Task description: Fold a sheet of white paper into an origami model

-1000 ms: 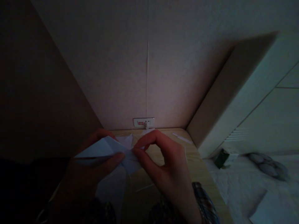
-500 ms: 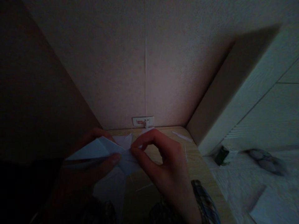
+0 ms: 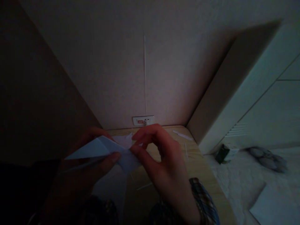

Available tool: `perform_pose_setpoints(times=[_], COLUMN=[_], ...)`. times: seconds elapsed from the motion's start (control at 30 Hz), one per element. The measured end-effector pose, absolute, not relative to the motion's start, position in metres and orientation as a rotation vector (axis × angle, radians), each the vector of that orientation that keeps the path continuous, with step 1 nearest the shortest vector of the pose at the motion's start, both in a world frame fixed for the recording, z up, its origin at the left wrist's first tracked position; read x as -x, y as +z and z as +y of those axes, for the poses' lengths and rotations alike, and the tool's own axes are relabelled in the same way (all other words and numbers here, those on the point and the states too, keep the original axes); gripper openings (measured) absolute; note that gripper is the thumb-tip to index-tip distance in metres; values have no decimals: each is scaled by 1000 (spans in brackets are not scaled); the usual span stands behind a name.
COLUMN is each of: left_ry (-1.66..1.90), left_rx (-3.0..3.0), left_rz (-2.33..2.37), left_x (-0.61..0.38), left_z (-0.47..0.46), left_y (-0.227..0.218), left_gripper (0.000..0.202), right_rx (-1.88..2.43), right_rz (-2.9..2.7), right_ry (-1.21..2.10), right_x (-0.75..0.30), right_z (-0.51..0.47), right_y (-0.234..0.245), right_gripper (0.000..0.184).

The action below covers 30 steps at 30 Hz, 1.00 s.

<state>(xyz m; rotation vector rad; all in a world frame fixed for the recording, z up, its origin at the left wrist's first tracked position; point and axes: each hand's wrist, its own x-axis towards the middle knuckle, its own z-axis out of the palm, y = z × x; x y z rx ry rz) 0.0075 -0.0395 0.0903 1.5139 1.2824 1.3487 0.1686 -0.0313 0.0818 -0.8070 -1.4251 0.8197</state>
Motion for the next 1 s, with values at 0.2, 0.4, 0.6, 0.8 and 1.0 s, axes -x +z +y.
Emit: perform_pose_setpoints(times=[0.2,0.4,0.6,0.8,1.0], left_ry=[1393,1453,1491,1528,1546], left_rx=[-1449,-1315,-1311,-1364,-1341], left_rz=[1206,1174,1205,1337,1279], left_x=[-5,-12,-13,-14,-17], left_z=[-37,-41,-42,-45,-46], left_y=[86,87,88,89,90], left_gripper=[19,18,20,17,16], right_rx=[902,1015,990,964,975], right_rz=[-1673,-1673,-1616,-1665,-1603], right_ry=[797,748,750,714,698], right_x=[-174,-176,-171,-170,-166], right_z=[-26,-29,-30,-30,-31], right_y=[86,87,83,84,84], right_gripper=[10,13,13,8,19])
